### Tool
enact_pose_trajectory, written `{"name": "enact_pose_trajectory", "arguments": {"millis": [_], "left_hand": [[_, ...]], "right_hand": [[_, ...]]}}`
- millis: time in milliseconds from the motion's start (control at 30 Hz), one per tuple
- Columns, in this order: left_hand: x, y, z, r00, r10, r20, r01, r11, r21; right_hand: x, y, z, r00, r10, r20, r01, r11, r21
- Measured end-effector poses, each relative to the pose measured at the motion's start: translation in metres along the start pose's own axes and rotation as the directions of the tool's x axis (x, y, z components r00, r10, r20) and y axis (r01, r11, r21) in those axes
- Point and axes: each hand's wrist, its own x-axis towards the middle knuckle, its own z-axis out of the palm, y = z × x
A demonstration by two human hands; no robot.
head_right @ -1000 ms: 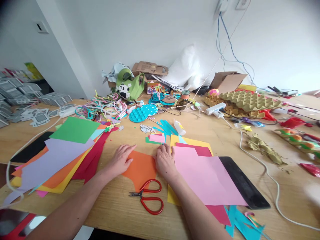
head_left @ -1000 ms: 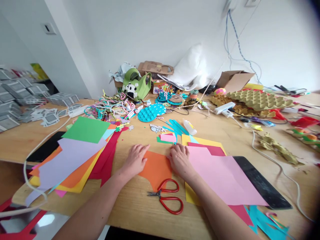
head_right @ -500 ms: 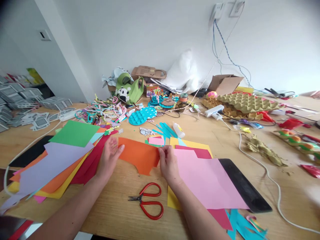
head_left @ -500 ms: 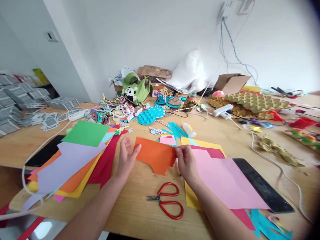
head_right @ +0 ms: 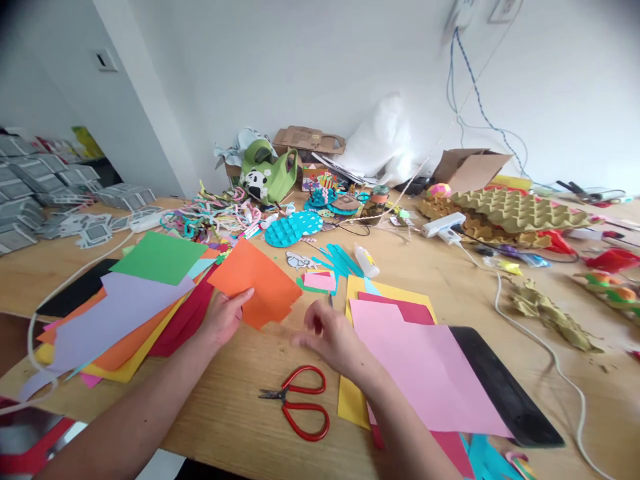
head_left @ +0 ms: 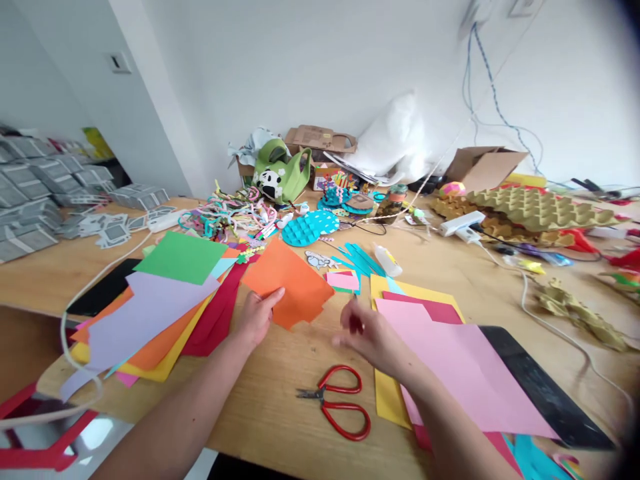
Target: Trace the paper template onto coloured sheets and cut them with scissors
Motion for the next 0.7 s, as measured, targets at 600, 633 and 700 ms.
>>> {"name": "enact_pose_trajectory", "arguments": {"millis": [600, 633, 700], "left_hand": [[0.015, 0.004, -0.018, 0.995, 0.086, -0.046, -0.084, 0.995, 0.048], [0.015, 0.004, -0.018, 0.996, 0.078, -0.036, -0.077, 0.996, 0.051], [0.015, 0.004, -0.019, 0.997, 0.073, -0.015, -0.072, 0.995, 0.063]], "right_hand": [[-0.007, -0.013, 0.011, 0.919, 0.074, 0.387, -0.174, 0.957, 0.231], [-0.004, -0.012, 0.01, 0.949, 0.079, 0.306, -0.19, 0.916, 0.354], [0.001, -0.008, 0.01, 0.985, 0.148, 0.092, -0.174, 0.839, 0.516]]}}
